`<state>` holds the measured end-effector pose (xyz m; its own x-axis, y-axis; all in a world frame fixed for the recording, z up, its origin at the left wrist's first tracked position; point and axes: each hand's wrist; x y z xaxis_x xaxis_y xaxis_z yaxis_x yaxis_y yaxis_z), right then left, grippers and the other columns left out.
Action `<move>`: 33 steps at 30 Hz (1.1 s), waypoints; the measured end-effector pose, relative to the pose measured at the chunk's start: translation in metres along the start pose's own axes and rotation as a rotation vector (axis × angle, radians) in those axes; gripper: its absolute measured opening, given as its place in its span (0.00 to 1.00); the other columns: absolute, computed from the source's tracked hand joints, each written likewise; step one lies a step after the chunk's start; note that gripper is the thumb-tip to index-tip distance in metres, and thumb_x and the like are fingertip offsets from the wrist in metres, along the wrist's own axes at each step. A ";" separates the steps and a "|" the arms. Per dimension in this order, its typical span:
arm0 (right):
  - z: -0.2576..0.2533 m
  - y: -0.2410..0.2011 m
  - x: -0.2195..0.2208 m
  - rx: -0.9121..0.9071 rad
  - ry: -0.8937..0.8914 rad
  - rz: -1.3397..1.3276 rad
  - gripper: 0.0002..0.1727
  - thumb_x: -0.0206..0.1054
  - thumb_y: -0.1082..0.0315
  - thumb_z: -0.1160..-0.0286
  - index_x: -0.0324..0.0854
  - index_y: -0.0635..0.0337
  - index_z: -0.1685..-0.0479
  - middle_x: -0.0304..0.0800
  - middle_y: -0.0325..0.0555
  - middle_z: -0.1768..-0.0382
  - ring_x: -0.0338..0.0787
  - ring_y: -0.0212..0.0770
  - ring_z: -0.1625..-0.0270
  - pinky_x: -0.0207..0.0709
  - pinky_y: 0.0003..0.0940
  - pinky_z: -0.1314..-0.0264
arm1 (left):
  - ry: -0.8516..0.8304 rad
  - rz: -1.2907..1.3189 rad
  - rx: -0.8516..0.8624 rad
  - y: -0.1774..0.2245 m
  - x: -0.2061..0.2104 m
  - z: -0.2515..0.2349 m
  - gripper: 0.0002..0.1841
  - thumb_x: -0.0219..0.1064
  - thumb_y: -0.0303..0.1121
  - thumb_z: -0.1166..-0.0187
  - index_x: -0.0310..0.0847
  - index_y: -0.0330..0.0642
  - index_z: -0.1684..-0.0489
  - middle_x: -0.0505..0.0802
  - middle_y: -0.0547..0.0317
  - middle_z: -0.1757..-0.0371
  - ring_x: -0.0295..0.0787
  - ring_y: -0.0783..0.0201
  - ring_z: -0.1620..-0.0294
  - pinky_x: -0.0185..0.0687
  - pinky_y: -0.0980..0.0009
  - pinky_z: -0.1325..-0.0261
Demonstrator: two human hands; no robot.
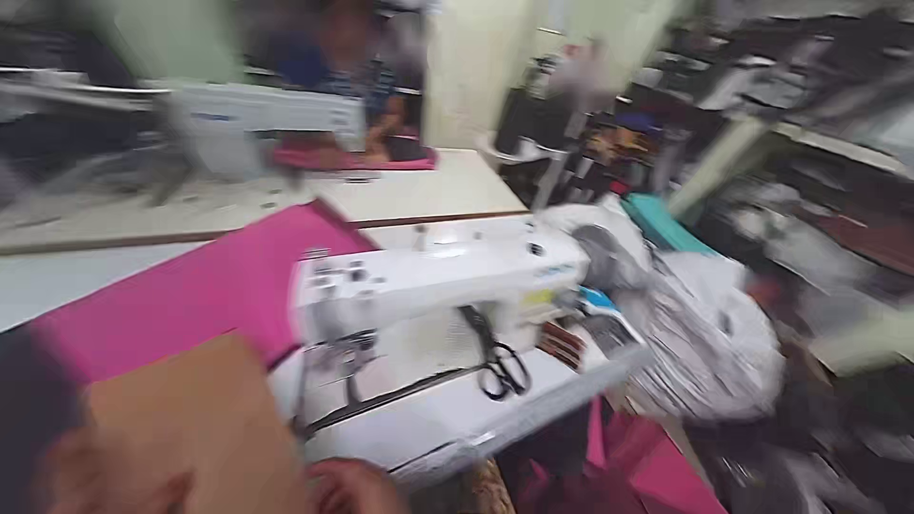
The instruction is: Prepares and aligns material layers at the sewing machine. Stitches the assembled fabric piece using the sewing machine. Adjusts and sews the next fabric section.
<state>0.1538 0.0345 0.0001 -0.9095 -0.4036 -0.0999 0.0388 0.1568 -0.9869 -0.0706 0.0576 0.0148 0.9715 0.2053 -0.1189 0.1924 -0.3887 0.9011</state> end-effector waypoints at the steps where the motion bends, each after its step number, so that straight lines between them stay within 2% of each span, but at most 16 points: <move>1: -0.001 0.001 0.003 -0.010 -0.010 0.017 0.24 0.63 0.81 0.26 0.74 0.80 0.28 0.90 0.64 0.52 0.92 0.47 0.54 0.86 0.41 0.46 | 0.094 0.002 -0.069 0.009 -0.001 0.005 0.44 0.62 0.21 0.28 0.36 0.19 0.13 0.67 0.50 0.14 0.69 0.83 0.21 0.68 0.79 0.20; 2: -0.002 0.003 0.006 -0.030 -0.023 0.038 0.23 0.64 0.81 0.26 0.76 0.79 0.30 0.90 0.63 0.51 0.92 0.45 0.54 0.86 0.38 0.49 | 0.205 0.026 -0.108 0.009 -0.002 0.010 0.37 0.63 0.22 0.28 0.52 0.22 0.17 0.78 0.58 0.20 0.79 0.85 0.28 0.78 0.79 0.26; 4: -0.005 0.009 0.011 -0.067 -0.070 0.101 0.20 0.65 0.80 0.27 0.81 0.77 0.35 0.90 0.63 0.50 0.92 0.42 0.55 0.87 0.34 0.50 | 0.252 -0.009 -0.111 -0.002 -0.014 0.016 0.35 0.63 0.29 0.27 0.62 0.20 0.19 0.77 0.46 0.16 0.76 0.75 0.21 0.73 0.75 0.21; 6: -0.017 0.015 0.022 -0.087 -0.151 0.145 0.18 0.65 0.81 0.28 0.84 0.78 0.39 0.89 0.62 0.53 0.91 0.40 0.57 0.86 0.31 0.51 | 0.300 -0.069 -0.116 -0.007 -0.030 0.018 0.34 0.62 0.30 0.28 0.66 0.20 0.20 0.74 0.36 0.16 0.70 0.65 0.15 0.66 0.70 0.16; 8: -0.030 0.017 0.034 -0.088 -0.229 0.166 0.19 0.64 0.80 0.28 0.84 0.78 0.38 0.88 0.63 0.52 0.90 0.40 0.57 0.86 0.31 0.52 | 0.367 -0.102 -0.141 -0.011 -0.048 0.020 0.32 0.62 0.27 0.28 0.69 0.22 0.21 0.76 0.35 0.17 0.69 0.60 0.13 0.65 0.67 0.14; 10: -0.046 0.012 0.048 -0.139 -0.267 0.189 0.19 0.65 0.81 0.28 0.84 0.78 0.38 0.89 0.63 0.52 0.91 0.40 0.58 0.87 0.30 0.52 | 0.428 -0.124 -0.146 -0.010 -0.066 0.017 0.31 0.63 0.27 0.27 0.70 0.25 0.20 0.76 0.38 0.17 0.71 0.61 0.14 0.66 0.68 0.15; 13: -0.082 -0.003 0.073 -0.305 -0.280 0.199 0.19 0.65 0.82 0.31 0.86 0.75 0.39 0.90 0.60 0.54 0.92 0.36 0.60 0.88 0.26 0.53 | 0.532 -0.199 -0.056 0.001 -0.102 -0.002 0.31 0.65 0.27 0.28 0.71 0.24 0.21 0.78 0.37 0.19 0.75 0.62 0.18 0.71 0.69 0.18; 16: -0.132 -0.012 0.102 -0.405 -0.274 0.206 0.19 0.66 0.77 0.28 0.88 0.70 0.39 0.92 0.55 0.52 0.93 0.33 0.60 0.89 0.24 0.53 | 0.587 -0.271 -0.075 0.006 -0.143 -0.037 0.32 0.66 0.24 0.27 0.70 0.29 0.18 0.76 0.38 0.17 0.74 0.59 0.17 0.73 0.67 0.20; 19: -0.182 -0.018 0.123 -0.219 -0.333 0.282 0.18 0.66 0.77 0.25 0.88 0.68 0.37 0.91 0.57 0.50 0.92 0.40 0.54 0.86 0.31 0.46 | 0.491 -0.408 -0.282 -0.019 -0.178 -0.077 0.33 0.66 0.20 0.24 0.65 0.33 0.14 0.72 0.34 0.15 0.70 0.49 0.14 0.66 0.57 0.15; 21: -0.208 -0.015 0.130 -0.038 -0.427 0.449 0.18 0.64 0.75 0.20 0.86 0.66 0.33 0.91 0.60 0.44 0.91 0.48 0.44 0.82 0.39 0.36 | 0.310 -0.618 -0.514 -0.040 -0.193 -0.095 0.34 0.67 0.23 0.22 0.63 0.36 0.12 0.73 0.34 0.16 0.69 0.42 0.14 0.61 0.49 0.13; 23: -0.223 -0.013 0.135 0.073 -0.480 0.564 0.19 0.63 0.71 0.17 0.86 0.62 0.31 0.91 0.58 0.39 0.91 0.49 0.39 0.79 0.43 0.30 | 0.176 -0.764 -0.673 -0.053 -0.198 -0.107 0.34 0.70 0.29 0.21 0.64 0.39 0.12 0.75 0.38 0.17 0.68 0.40 0.15 0.59 0.46 0.13; 26: -0.227 -0.012 0.134 0.107 -0.472 0.617 0.18 0.63 0.67 0.16 0.87 0.59 0.32 0.92 0.54 0.41 0.92 0.47 0.40 0.80 0.44 0.31 | 0.142 -0.841 -0.693 -0.058 -0.199 -0.112 0.33 0.70 0.34 0.20 0.67 0.41 0.13 0.76 0.43 0.16 0.66 0.41 0.14 0.54 0.47 0.11; 30: -0.226 0.002 0.125 0.103 -0.413 0.498 0.16 0.68 0.69 0.20 0.90 0.62 0.37 0.94 0.54 0.46 0.93 0.42 0.49 0.84 0.38 0.39 | 0.169 -0.813 -0.657 -0.065 -0.197 -0.109 0.31 0.71 0.34 0.21 0.71 0.40 0.16 0.74 0.44 0.14 0.61 0.38 0.13 0.52 0.44 0.11; 33: -0.222 0.008 0.124 0.086 -0.354 0.434 0.15 0.70 0.71 0.24 0.91 0.63 0.40 0.95 0.53 0.50 0.93 0.38 0.56 0.85 0.35 0.45 | 0.156 -0.810 -0.649 -0.065 -0.195 -0.108 0.31 0.70 0.35 0.20 0.70 0.41 0.15 0.73 0.45 0.13 0.60 0.39 0.12 0.50 0.44 0.11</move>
Point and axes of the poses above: each hand's wrist, its own z-axis away from the middle knuckle, its own x-axis out of the palm, y = z × x
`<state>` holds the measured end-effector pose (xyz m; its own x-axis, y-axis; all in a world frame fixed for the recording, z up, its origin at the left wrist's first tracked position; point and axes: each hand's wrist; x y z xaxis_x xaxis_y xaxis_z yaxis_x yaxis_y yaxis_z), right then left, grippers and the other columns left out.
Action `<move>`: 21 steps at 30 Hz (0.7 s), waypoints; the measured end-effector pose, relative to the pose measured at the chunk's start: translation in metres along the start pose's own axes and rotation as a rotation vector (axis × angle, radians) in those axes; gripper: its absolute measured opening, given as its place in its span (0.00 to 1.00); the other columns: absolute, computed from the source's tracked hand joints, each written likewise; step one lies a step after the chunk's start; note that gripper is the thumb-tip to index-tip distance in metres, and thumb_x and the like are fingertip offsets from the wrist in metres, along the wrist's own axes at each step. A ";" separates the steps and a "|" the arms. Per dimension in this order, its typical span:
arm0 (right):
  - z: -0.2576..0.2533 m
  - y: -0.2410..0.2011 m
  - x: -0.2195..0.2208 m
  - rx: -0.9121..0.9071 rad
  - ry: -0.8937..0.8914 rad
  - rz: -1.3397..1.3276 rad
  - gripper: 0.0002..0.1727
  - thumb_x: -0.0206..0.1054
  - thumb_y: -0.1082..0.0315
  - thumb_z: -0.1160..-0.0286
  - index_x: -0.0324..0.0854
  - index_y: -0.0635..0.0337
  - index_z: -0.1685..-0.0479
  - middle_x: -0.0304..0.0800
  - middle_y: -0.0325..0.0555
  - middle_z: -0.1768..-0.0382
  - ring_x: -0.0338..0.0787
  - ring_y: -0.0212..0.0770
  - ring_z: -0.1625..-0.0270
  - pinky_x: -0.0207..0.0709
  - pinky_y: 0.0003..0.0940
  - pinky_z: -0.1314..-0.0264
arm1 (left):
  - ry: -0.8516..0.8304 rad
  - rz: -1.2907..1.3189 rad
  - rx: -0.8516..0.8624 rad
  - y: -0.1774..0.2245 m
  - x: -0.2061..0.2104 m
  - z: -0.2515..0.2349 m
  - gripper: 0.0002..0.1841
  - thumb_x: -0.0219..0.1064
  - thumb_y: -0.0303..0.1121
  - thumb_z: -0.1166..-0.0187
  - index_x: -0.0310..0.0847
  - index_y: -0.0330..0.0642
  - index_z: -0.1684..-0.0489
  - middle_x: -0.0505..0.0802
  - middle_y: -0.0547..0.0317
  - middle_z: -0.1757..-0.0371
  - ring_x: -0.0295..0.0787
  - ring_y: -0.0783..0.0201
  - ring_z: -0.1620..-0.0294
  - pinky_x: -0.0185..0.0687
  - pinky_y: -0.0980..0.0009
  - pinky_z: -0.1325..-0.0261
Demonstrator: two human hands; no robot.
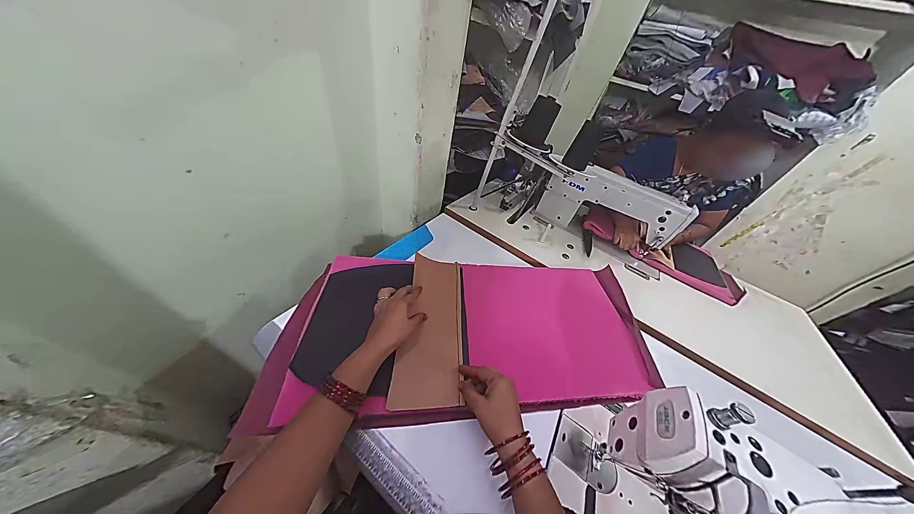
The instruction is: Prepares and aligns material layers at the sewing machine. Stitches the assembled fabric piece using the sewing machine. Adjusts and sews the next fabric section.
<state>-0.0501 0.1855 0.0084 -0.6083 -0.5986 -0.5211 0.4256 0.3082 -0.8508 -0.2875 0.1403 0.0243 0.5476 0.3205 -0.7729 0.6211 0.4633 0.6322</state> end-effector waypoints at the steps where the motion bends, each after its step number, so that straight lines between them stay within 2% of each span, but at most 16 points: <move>1: 0.001 0.001 0.001 0.002 0.015 -0.015 0.15 0.70 0.71 0.24 0.91 0.64 0.41 0.95 0.52 0.51 0.93 0.37 0.58 0.86 0.34 0.48 | -0.010 -0.006 0.001 0.000 0.001 0.001 0.31 0.70 0.35 0.19 0.70 0.41 0.15 0.72 0.45 0.13 0.59 0.39 0.11 0.49 0.44 0.11; 4: 0.001 0.006 0.002 0.015 0.046 -0.056 0.15 0.70 0.74 0.28 0.90 0.64 0.42 0.95 0.49 0.59 0.90 0.32 0.65 0.84 0.30 0.55 | -0.007 -0.017 0.015 -0.001 0.002 0.002 0.31 0.70 0.37 0.20 0.71 0.42 0.15 0.73 0.45 0.13 0.59 0.39 0.12 0.49 0.43 0.12; 11: 0.000 0.010 -0.002 0.016 0.027 -0.089 0.13 0.72 0.75 0.33 0.91 0.65 0.48 0.92 0.42 0.68 0.85 0.27 0.71 0.81 0.25 0.63 | -0.010 -0.033 0.029 -0.004 0.006 0.000 0.31 0.70 0.39 0.19 0.72 0.44 0.15 0.75 0.47 0.14 0.60 0.40 0.11 0.48 0.41 0.12; 16: -0.002 0.010 -0.004 0.018 0.013 -0.103 0.14 0.73 0.75 0.34 0.91 0.65 0.48 0.91 0.41 0.70 0.84 0.26 0.73 0.80 0.24 0.64 | 0.006 -0.031 0.027 -0.004 0.008 -0.002 0.30 0.70 0.40 0.19 0.74 0.45 0.17 0.76 0.49 0.14 0.59 0.39 0.11 0.47 0.41 0.12; 19: 0.000 0.009 -0.003 0.025 0.021 -0.088 0.15 0.73 0.74 0.34 0.90 0.64 0.47 0.90 0.40 0.70 0.83 0.26 0.72 0.79 0.25 0.64 | 0.003 -0.036 0.037 -0.005 0.008 -0.001 0.30 0.70 0.40 0.19 0.72 0.44 0.16 0.75 0.48 0.14 0.60 0.39 0.11 0.46 0.40 0.12; 21: 0.001 0.009 -0.001 0.018 0.032 -0.073 0.16 0.73 0.73 0.33 0.90 0.65 0.45 0.90 0.42 0.70 0.84 0.29 0.72 0.79 0.28 0.62 | 0.016 -0.036 0.037 -0.005 0.009 -0.001 0.31 0.70 0.41 0.20 0.72 0.45 0.15 0.72 0.44 0.13 0.56 0.36 0.11 0.46 0.37 0.12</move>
Point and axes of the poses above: each hand's wrist, its own z-axis away from the middle knuckle, its own x-axis out of the palm, y = z × x
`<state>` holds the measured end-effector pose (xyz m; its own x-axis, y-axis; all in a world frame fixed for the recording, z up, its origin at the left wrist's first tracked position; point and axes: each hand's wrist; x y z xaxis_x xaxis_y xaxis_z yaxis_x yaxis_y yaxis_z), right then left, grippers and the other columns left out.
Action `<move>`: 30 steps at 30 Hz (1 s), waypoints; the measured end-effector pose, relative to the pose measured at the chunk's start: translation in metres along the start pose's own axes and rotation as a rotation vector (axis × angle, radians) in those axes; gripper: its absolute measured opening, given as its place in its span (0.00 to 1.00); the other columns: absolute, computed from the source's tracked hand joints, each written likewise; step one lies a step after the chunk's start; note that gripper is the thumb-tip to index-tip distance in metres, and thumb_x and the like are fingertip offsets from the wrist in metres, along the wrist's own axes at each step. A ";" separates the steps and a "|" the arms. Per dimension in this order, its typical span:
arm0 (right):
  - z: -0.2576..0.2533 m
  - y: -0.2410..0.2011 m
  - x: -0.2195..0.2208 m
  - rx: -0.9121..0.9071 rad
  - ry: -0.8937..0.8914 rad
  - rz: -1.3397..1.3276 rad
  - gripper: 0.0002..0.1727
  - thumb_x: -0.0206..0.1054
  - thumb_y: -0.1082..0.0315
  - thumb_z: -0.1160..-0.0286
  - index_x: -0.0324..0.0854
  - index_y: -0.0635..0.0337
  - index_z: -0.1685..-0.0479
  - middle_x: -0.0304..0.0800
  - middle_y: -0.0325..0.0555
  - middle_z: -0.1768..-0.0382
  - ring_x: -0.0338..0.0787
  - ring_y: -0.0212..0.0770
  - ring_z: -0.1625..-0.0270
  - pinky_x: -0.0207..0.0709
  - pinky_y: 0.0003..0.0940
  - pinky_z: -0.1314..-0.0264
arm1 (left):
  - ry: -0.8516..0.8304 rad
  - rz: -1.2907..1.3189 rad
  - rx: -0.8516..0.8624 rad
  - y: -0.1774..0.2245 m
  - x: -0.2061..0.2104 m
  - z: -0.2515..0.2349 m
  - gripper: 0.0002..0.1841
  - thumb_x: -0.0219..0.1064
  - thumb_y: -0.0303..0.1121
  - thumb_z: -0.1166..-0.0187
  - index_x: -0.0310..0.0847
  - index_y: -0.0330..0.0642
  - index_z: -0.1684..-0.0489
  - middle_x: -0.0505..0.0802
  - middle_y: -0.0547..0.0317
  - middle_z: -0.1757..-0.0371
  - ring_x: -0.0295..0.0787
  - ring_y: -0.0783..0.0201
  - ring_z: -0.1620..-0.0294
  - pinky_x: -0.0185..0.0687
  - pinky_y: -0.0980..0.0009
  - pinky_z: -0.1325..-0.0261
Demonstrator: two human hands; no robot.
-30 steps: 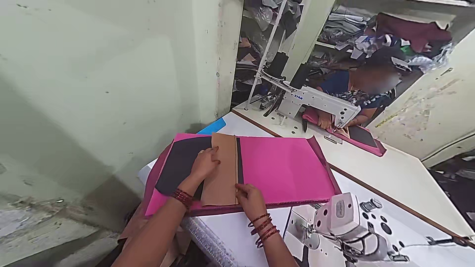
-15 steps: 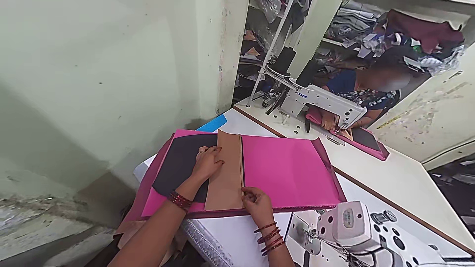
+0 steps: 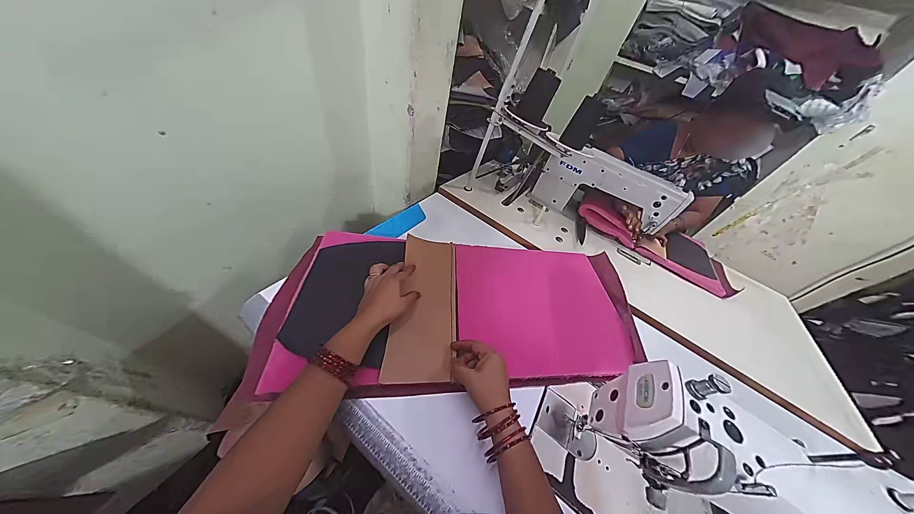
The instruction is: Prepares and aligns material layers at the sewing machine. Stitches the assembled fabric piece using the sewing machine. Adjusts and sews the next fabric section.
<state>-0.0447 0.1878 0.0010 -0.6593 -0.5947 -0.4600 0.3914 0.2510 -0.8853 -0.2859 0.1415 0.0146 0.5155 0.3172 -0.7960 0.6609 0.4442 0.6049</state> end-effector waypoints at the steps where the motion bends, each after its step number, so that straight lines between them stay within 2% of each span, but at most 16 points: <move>1: 0.001 0.000 0.001 -0.001 0.008 0.002 0.16 0.72 0.73 0.32 0.91 0.64 0.44 0.91 0.42 0.70 0.84 0.30 0.72 0.80 0.29 0.62 | 0.010 -0.016 -0.014 0.001 0.000 0.000 0.32 0.70 0.41 0.21 0.72 0.46 0.15 0.68 0.43 0.10 0.53 0.35 0.10 0.46 0.37 0.12; 4: 0.002 0.001 0.002 -0.008 0.033 0.007 0.16 0.72 0.72 0.33 0.91 0.64 0.45 0.91 0.43 0.70 0.83 0.31 0.71 0.79 0.30 0.62 | 0.010 -0.112 -0.055 0.014 -0.007 0.001 0.36 0.73 0.42 0.24 0.68 0.50 0.13 0.46 0.39 0.04 0.38 0.28 0.06 0.46 0.32 0.13; 5: 0.001 0.001 0.002 -0.006 0.036 0.007 0.16 0.72 0.72 0.33 0.92 0.63 0.45 0.91 0.42 0.70 0.83 0.30 0.72 0.78 0.30 0.63 | 0.007 -0.152 -0.042 0.020 -0.010 -0.001 0.37 0.74 0.41 0.25 0.67 0.50 0.12 0.44 0.39 0.04 0.36 0.28 0.06 0.47 0.31 0.14; 7: 0.002 0.001 0.002 -0.001 0.039 -0.003 0.16 0.71 0.73 0.33 0.91 0.64 0.46 0.90 0.42 0.71 0.83 0.30 0.72 0.78 0.30 0.63 | -0.024 -0.179 0.046 0.034 -0.009 -0.009 0.35 0.71 0.40 0.22 0.67 0.46 0.13 0.50 0.40 0.04 0.36 0.31 0.05 0.43 0.32 0.12; 9: 0.003 0.001 0.003 0.000 0.040 -0.010 0.16 0.71 0.73 0.33 0.91 0.65 0.45 0.91 0.44 0.68 0.83 0.30 0.71 0.79 0.30 0.61 | -0.085 -0.185 0.154 0.046 0.000 -0.022 0.33 0.64 0.43 0.16 0.64 0.42 0.11 0.59 0.39 0.07 0.39 0.33 0.05 0.37 0.32 0.10; 11: 0.004 0.001 0.003 -0.007 0.050 -0.011 0.16 0.70 0.73 0.33 0.92 0.65 0.46 0.91 0.45 0.67 0.83 0.31 0.70 0.79 0.31 0.61 | -0.126 -0.199 0.210 0.051 0.015 -0.037 0.33 0.58 0.45 0.12 0.60 0.43 0.09 0.61 0.41 0.07 0.41 0.34 0.05 0.31 0.30 0.10; 14: 0.005 0.001 0.003 -0.029 0.058 0.000 0.16 0.69 0.73 0.32 0.91 0.65 0.46 0.91 0.46 0.66 0.83 0.32 0.71 0.79 0.31 0.62 | -0.135 -0.242 0.178 0.052 0.035 -0.046 0.31 0.54 0.48 0.10 0.61 0.46 0.09 0.61 0.46 0.06 0.42 0.37 0.04 0.26 0.29 0.10; 17: 0.006 0.000 0.003 -0.042 0.056 0.018 0.16 0.68 0.72 0.30 0.91 0.65 0.45 0.90 0.46 0.66 0.83 0.33 0.70 0.78 0.32 0.61 | -0.134 -0.254 0.145 0.053 0.038 -0.044 0.31 0.56 0.49 0.11 0.64 0.49 0.10 0.62 0.51 0.06 0.43 0.40 0.04 0.25 0.30 0.10; 19: 0.007 -0.002 0.002 -0.046 0.031 0.015 0.15 0.67 0.72 0.27 0.90 0.65 0.44 0.92 0.50 0.61 0.85 0.35 0.67 0.80 0.34 0.58 | -0.136 -0.254 0.151 0.050 0.037 -0.043 0.31 0.55 0.49 0.11 0.63 0.50 0.10 0.62 0.51 0.06 0.43 0.40 0.04 0.25 0.30 0.10; 21: 0.007 -0.004 -0.003 -0.055 0.006 0.014 0.15 0.66 0.70 0.23 0.90 0.66 0.43 0.93 0.53 0.55 0.89 0.37 0.63 0.84 0.35 0.53 | -0.114 -0.251 0.177 0.044 0.033 -0.042 0.31 0.56 0.49 0.11 0.64 0.49 0.10 0.63 0.50 0.07 0.44 0.39 0.04 0.26 0.30 0.10; 23: 0.008 -0.009 -0.013 -0.067 0.004 0.052 0.16 0.64 0.70 0.21 0.89 0.66 0.40 0.91 0.55 0.51 0.88 0.39 0.60 0.82 0.37 0.50 | -0.098 -0.237 0.195 0.034 0.026 -0.041 0.31 0.56 0.49 0.11 0.65 0.47 0.11 0.63 0.47 0.07 0.45 0.37 0.05 0.26 0.28 0.11; 27: -0.002 -0.021 -0.032 -0.085 0.085 0.193 0.17 0.64 0.68 0.19 0.88 0.65 0.38 0.90 0.56 0.51 0.89 0.45 0.54 0.82 0.41 0.44 | -0.020 -0.202 0.243 -0.008 0.005 -0.034 0.29 0.59 0.44 0.12 0.69 0.42 0.14 0.67 0.40 0.10 0.49 0.31 0.07 0.29 0.24 0.13; 30: -0.026 -0.028 -0.045 -0.056 0.132 0.323 0.22 0.66 0.66 0.19 0.81 0.66 0.28 0.90 0.59 0.45 0.90 0.50 0.46 0.82 0.45 0.37 | 0.032 -0.210 0.238 -0.040 -0.014 -0.024 0.28 0.58 0.43 0.12 0.70 0.42 0.15 0.68 0.40 0.11 0.50 0.30 0.08 0.30 0.24 0.13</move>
Point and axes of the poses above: each hand's wrist, its own z-axis away from the middle knuckle, its own x-axis out of the palm, y = z × x
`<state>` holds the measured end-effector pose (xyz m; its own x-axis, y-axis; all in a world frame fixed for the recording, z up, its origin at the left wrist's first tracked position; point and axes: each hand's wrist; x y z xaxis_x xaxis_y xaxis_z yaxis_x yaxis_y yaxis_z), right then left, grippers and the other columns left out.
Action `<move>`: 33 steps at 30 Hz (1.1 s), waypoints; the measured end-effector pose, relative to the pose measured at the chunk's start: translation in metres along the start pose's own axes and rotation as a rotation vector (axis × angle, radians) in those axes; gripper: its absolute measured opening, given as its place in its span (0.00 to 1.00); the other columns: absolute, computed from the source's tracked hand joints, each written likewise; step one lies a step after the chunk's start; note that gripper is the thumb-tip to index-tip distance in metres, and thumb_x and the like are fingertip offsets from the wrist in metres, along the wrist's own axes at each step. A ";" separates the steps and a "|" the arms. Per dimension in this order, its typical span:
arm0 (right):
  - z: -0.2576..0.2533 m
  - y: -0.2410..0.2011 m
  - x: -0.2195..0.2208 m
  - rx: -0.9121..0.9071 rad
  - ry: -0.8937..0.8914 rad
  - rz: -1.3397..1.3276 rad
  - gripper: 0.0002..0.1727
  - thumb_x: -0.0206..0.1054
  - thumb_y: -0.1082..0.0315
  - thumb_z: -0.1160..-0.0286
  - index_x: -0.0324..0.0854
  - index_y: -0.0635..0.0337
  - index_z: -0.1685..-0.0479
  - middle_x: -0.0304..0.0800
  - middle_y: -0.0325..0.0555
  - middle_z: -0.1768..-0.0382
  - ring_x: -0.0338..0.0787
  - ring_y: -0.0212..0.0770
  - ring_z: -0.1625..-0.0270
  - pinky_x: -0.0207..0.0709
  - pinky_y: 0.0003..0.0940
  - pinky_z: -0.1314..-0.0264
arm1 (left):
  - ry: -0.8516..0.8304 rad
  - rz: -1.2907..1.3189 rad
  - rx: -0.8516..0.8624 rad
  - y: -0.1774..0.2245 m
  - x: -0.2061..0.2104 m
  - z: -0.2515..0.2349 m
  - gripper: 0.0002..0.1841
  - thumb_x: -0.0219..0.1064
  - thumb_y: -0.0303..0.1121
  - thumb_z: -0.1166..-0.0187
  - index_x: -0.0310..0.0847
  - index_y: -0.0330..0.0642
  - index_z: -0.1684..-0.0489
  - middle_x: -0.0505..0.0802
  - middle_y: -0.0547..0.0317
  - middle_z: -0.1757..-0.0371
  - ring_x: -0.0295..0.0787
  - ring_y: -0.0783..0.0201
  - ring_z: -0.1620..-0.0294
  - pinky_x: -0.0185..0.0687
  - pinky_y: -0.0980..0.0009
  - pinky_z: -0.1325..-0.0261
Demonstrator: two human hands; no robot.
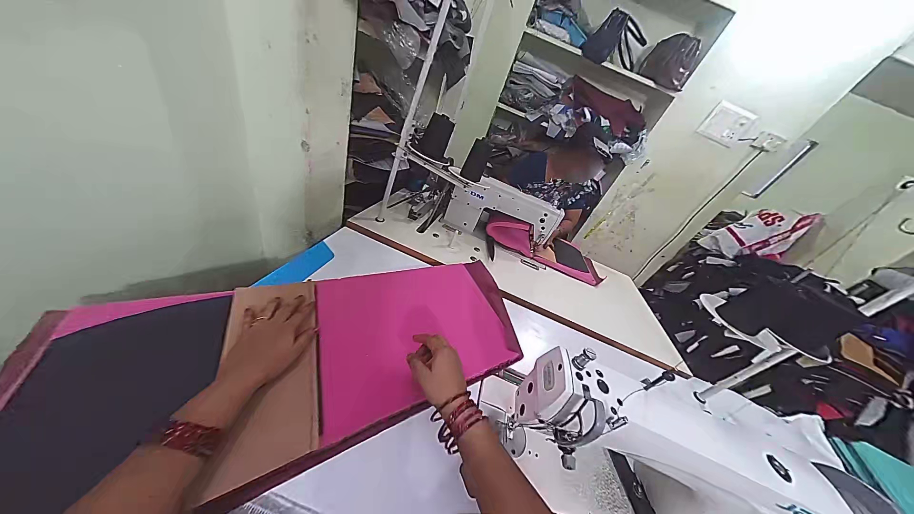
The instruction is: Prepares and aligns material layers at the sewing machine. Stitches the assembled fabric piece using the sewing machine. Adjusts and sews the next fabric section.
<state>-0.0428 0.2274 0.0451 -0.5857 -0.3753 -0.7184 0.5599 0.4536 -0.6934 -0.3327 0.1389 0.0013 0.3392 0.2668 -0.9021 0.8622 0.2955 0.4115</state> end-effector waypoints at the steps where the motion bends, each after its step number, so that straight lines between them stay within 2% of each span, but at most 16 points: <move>1: -0.011 0.000 -0.004 0.025 0.007 0.056 0.25 0.66 0.64 0.18 0.78 0.65 0.24 0.89 0.60 0.41 0.89 0.51 0.41 0.80 0.46 0.32 | 0.014 -0.005 -0.002 -0.009 -0.004 0.006 0.28 0.57 0.43 0.12 0.70 0.42 0.15 0.69 0.40 0.11 0.51 0.30 0.08 0.30 0.24 0.13; 5: -0.059 0.006 -0.023 0.198 0.097 0.293 0.28 0.64 0.63 0.16 0.73 0.62 0.18 0.78 0.64 0.24 0.77 0.59 0.20 0.69 0.50 0.17 | 0.072 -0.020 0.019 -0.039 -0.010 0.021 0.27 0.57 0.43 0.12 0.73 0.41 0.17 0.72 0.40 0.12 0.54 0.29 0.09 0.32 0.25 0.13; 9: -0.096 0.027 -0.041 0.449 0.200 0.489 0.31 0.62 0.67 0.18 0.68 0.62 0.14 0.67 0.63 0.15 0.68 0.62 0.14 0.68 0.57 0.18 | 0.063 -0.035 0.007 -0.044 -0.009 0.022 0.26 0.50 0.41 0.10 0.73 0.43 0.17 0.72 0.45 0.11 0.53 0.31 0.08 0.31 0.25 0.13; 12: -0.107 0.053 -0.049 0.615 0.183 0.479 0.52 0.77 0.51 0.31 0.56 0.64 0.08 0.56 0.66 0.10 0.53 0.67 0.07 0.50 0.74 0.13 | 0.070 -0.030 0.016 -0.043 -0.008 0.020 0.26 0.47 0.40 0.10 0.75 0.42 0.18 0.73 0.48 0.12 0.54 0.31 0.09 0.32 0.25 0.14; 14: -0.110 0.066 -0.050 0.731 0.177 0.379 0.65 0.82 0.41 0.41 0.49 0.66 0.07 0.61 0.69 0.13 0.62 0.67 0.11 0.57 0.74 0.17 | 0.077 -0.023 0.026 -0.044 -0.008 0.021 0.26 0.47 0.40 0.11 0.75 0.41 0.19 0.73 0.47 0.12 0.54 0.31 0.09 0.32 0.24 0.14; 16: -0.111 0.065 -0.057 0.798 0.138 0.343 0.68 0.84 0.37 0.46 0.51 0.69 0.09 0.67 0.70 0.17 0.71 0.65 0.16 0.68 0.65 0.20 | 0.092 -0.017 0.028 -0.043 -0.007 0.020 0.26 0.47 0.41 0.11 0.77 0.41 0.20 0.73 0.48 0.12 0.54 0.32 0.08 0.31 0.24 0.14; 17: -0.111 0.057 -0.062 0.790 0.111 0.364 0.62 0.83 0.38 0.44 0.60 0.71 0.13 0.71 0.70 0.20 0.75 0.63 0.19 0.70 0.64 0.22 | 0.097 -0.016 0.025 -0.042 -0.008 0.019 0.26 0.47 0.41 0.11 0.77 0.41 0.20 0.73 0.49 0.12 0.54 0.32 0.08 0.31 0.25 0.14; 18: -0.109 0.045 -0.065 0.758 0.095 0.411 0.50 0.82 0.41 0.41 0.74 0.71 0.23 0.79 0.66 0.25 0.80 0.61 0.23 0.74 0.63 0.25 | 0.097 -0.016 0.024 -0.042 -0.007 0.019 0.26 0.47 0.41 0.12 0.77 0.42 0.20 0.73 0.48 0.12 0.54 0.32 0.08 0.31 0.25 0.14; 19: -0.105 0.026 -0.067 0.708 0.082 0.464 0.40 0.79 0.45 0.35 0.80 0.68 0.30 0.85 0.63 0.30 0.85 0.59 0.27 0.77 0.61 0.29 | 0.101 -0.017 0.027 -0.042 -0.006 0.019 0.27 0.47 0.41 0.13 0.77 0.42 0.20 0.74 0.47 0.13 0.54 0.31 0.09 0.32 0.24 0.14; 23: -0.062 -0.071 -0.036 0.352 0.143 0.665 0.23 0.58 0.65 0.16 0.76 0.65 0.25 0.92 0.61 0.43 0.92 0.59 0.38 0.82 0.56 0.39 | 0.120 0.010 0.048 -0.045 -0.004 0.020 0.27 0.47 0.41 0.12 0.78 0.38 0.21 0.75 0.44 0.14 0.55 0.27 0.10 0.30 0.22 0.15; 26: -0.026 -0.087 0.028 -0.001 0.102 0.779 0.17 0.56 0.74 0.18 0.83 0.70 0.36 0.94 0.63 0.51 0.95 0.59 0.46 0.86 0.52 0.48 | 0.157 0.020 0.076 -0.046 0.000 0.020 0.31 0.45 0.47 0.15 0.79 0.36 0.23 0.76 0.41 0.15 0.56 0.26 0.11 0.32 0.20 0.17; 28: -0.017 -0.088 0.051 0.008 -0.145 0.764 0.23 0.52 0.76 0.15 0.74 0.77 0.25 0.87 0.69 0.35 0.88 0.61 0.32 0.80 0.52 0.32 | 0.153 0.021 0.086 -0.048 -0.001 0.020 0.30 0.46 0.46 0.14 0.79 0.35 0.23 0.75 0.41 0.15 0.56 0.26 0.11 0.32 0.20 0.17; 30: -0.015 -0.104 0.048 0.137 -0.473 0.738 0.32 0.48 0.74 0.11 0.49 0.79 0.10 0.65 0.75 0.16 0.70 0.65 0.15 0.65 0.54 0.15 | 0.115 0.018 0.069 -0.043 -0.008 0.024 0.32 0.45 0.49 0.14 0.77 0.37 0.21 0.74 0.40 0.14 0.55 0.26 0.10 0.32 0.22 0.15; 31: -0.015 -0.112 0.039 0.151 -0.580 0.728 0.35 0.49 0.72 0.11 0.43 0.79 0.09 0.62 0.78 0.16 0.68 0.67 0.14 0.63 0.57 0.15 | 0.075 0.011 0.061 -0.037 -0.016 0.027 0.34 0.42 0.52 0.13 0.74 0.36 0.19 0.71 0.38 0.12 0.53 0.25 0.10 0.31 0.21 0.15; 32: -0.016 -0.120 0.027 0.137 -0.644 0.713 0.35 0.51 0.70 0.11 0.46 0.77 0.09 0.65 0.78 0.18 0.71 0.68 0.16 0.65 0.60 0.17 | 0.049 0.018 0.038 -0.034 -0.021 0.029 0.34 0.43 0.52 0.13 0.72 0.37 0.18 0.69 0.38 0.11 0.52 0.26 0.09 0.30 0.23 0.14; 33: -0.022 -0.122 0.015 0.105 -0.653 0.695 0.32 0.55 0.70 0.12 0.55 0.75 0.12 0.74 0.74 0.23 0.76 0.66 0.20 0.69 0.61 0.21 | 0.055 0.038 0.025 -0.034 -0.021 0.029 0.33 0.45 0.51 0.13 0.73 0.35 0.18 0.69 0.38 0.11 0.51 0.27 0.09 0.29 0.23 0.13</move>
<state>-0.1324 0.1842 0.1204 0.3211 -0.4405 -0.8384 0.7275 0.6815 -0.0795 -0.3579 0.0964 0.0028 0.3509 0.3275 -0.8773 0.8585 0.2615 0.4411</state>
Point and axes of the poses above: each hand's wrist, its own z-axis away from the middle knuckle, its own x-axis out of the palm, y = z × x
